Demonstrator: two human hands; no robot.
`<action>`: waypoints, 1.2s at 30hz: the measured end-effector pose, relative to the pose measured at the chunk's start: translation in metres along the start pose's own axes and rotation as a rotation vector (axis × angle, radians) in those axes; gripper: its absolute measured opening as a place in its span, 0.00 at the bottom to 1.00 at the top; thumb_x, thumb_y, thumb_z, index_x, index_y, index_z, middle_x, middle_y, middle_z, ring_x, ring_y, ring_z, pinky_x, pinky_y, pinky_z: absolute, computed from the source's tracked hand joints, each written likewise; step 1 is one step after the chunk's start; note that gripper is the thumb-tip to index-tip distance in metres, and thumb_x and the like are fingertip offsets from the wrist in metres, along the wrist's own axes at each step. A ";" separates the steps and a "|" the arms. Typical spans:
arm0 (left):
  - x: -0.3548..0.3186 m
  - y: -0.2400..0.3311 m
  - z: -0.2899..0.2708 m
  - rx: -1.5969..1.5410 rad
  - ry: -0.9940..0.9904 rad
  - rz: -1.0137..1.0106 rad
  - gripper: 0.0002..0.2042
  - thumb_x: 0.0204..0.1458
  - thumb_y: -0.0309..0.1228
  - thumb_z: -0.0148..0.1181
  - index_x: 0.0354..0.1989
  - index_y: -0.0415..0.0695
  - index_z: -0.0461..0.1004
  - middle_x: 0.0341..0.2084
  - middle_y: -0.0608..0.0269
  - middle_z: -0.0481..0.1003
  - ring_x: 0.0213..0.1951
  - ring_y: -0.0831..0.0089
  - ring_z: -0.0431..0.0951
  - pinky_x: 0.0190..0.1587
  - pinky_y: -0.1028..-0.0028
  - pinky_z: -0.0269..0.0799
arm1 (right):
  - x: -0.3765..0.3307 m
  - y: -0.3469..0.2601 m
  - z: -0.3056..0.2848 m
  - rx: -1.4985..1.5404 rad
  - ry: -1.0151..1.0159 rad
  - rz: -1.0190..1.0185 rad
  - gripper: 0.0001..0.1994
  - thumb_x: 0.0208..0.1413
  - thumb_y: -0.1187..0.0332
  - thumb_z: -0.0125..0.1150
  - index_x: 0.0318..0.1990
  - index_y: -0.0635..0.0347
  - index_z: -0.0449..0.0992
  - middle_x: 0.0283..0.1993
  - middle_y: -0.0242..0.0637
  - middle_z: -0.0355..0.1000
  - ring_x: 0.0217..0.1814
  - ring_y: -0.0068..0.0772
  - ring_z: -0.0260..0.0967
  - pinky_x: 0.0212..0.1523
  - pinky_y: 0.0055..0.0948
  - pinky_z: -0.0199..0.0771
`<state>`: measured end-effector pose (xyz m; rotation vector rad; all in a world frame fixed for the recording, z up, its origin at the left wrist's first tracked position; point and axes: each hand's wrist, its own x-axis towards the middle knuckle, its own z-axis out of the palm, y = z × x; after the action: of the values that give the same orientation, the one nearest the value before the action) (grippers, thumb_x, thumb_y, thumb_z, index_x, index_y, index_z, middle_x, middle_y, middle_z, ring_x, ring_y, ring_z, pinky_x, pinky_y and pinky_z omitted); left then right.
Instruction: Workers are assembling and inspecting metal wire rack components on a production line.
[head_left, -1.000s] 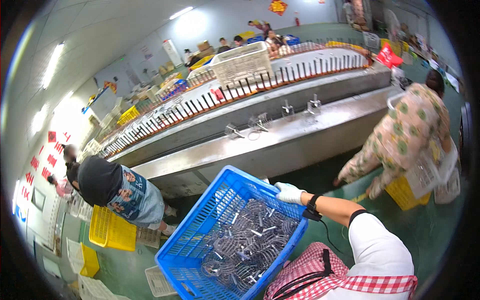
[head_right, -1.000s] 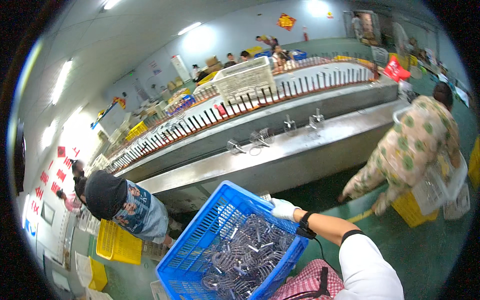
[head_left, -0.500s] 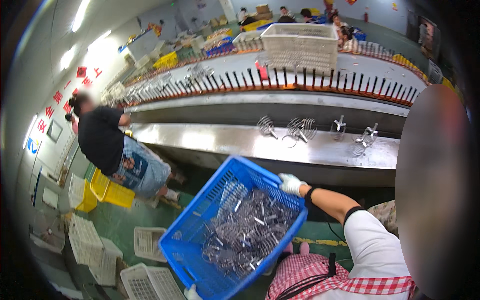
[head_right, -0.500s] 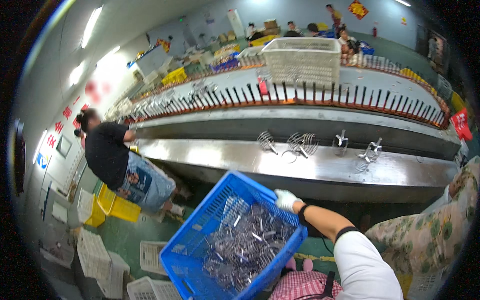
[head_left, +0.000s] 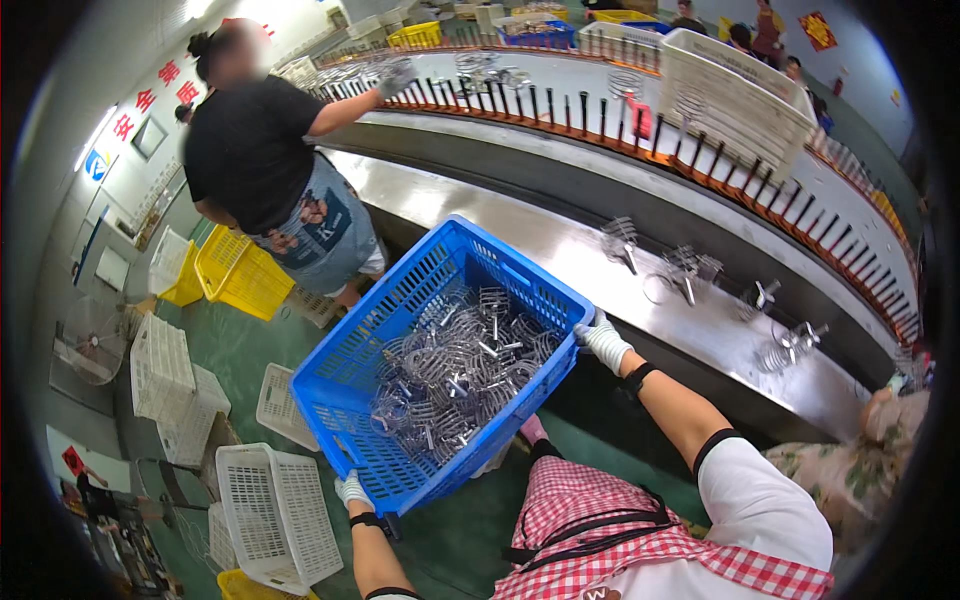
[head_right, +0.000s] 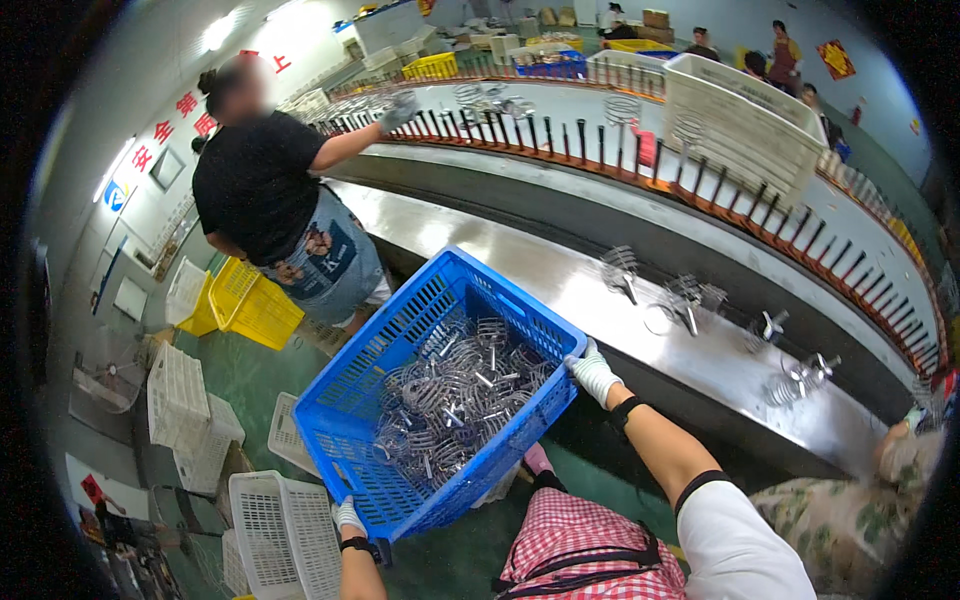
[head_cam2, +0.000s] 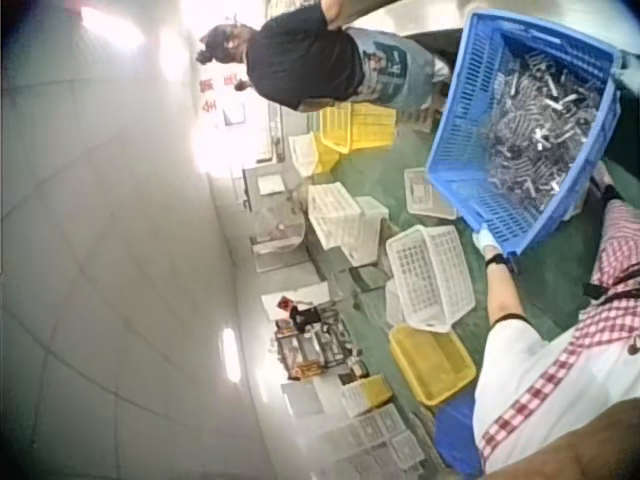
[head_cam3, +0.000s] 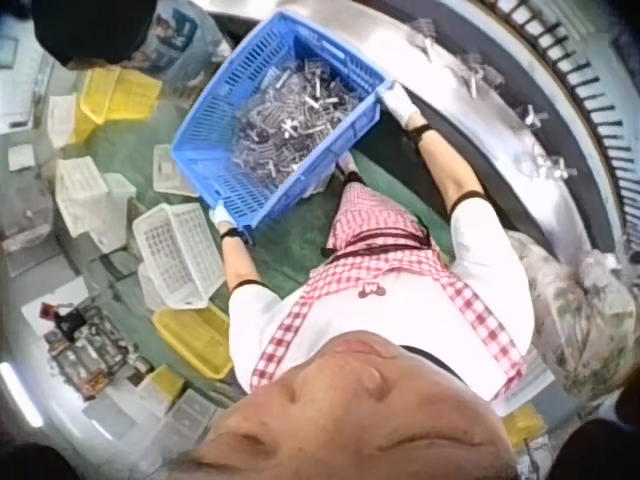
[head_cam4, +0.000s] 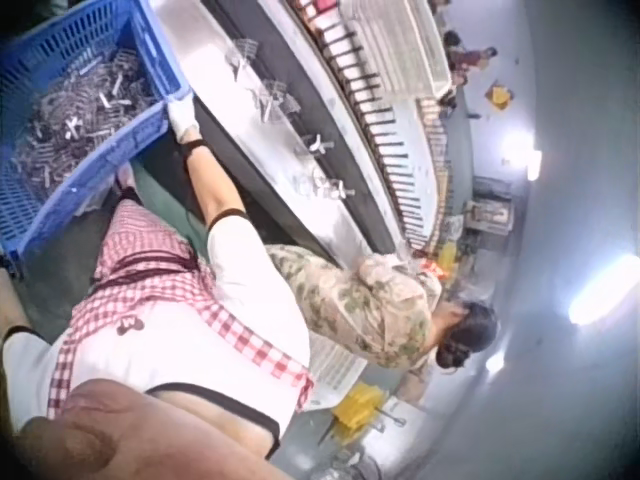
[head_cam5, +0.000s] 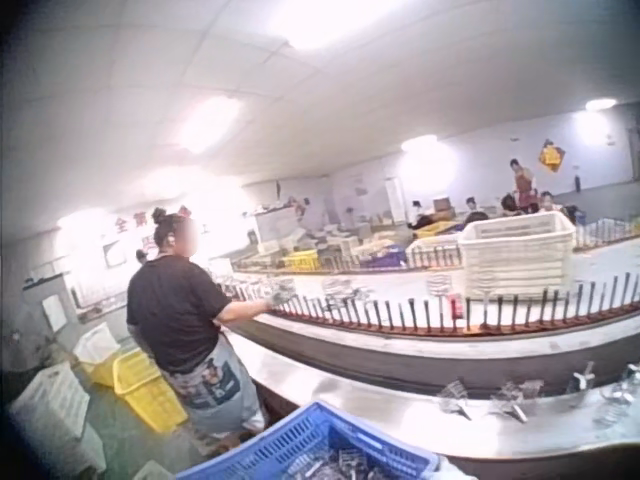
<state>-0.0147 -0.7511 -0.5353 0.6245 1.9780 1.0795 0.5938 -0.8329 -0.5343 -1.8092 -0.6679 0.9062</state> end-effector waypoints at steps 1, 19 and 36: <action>0.006 0.004 0.001 -0.008 0.019 -0.008 0.17 0.47 0.26 0.56 0.46 0.38 0.67 0.36 0.56 0.72 0.33 0.64 0.72 0.38 0.62 0.70 | 0.006 -0.026 0.022 0.203 -0.047 0.104 0.36 0.48 0.65 0.60 0.61 0.63 0.48 0.46 0.50 0.68 0.43 0.41 0.70 0.39 0.35 0.72; 0.013 0.181 0.305 1.205 -0.403 0.657 0.29 0.44 0.56 0.52 0.47 0.47 0.72 0.53 0.53 0.66 0.54 0.56 0.66 0.53 0.61 0.63 | 0.045 -0.119 0.064 0.055 -0.174 0.301 0.27 0.52 0.64 0.55 0.58 0.63 0.57 0.36 0.41 0.69 0.32 0.31 0.67 0.30 0.30 0.72; 0.034 0.127 0.315 0.827 -0.494 0.981 0.19 0.44 0.46 0.57 0.31 0.41 0.78 0.26 0.48 0.77 0.31 0.54 0.77 0.37 0.61 0.71 | 0.024 -0.171 0.004 0.052 -0.402 0.148 0.22 0.59 0.57 0.48 0.54 0.64 0.64 0.44 0.38 0.70 0.41 0.25 0.67 0.43 0.25 0.69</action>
<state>0.2294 -0.5133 -0.5458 2.2118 1.5815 0.4269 0.5964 -0.7472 -0.3848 -1.6595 -0.7567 1.3956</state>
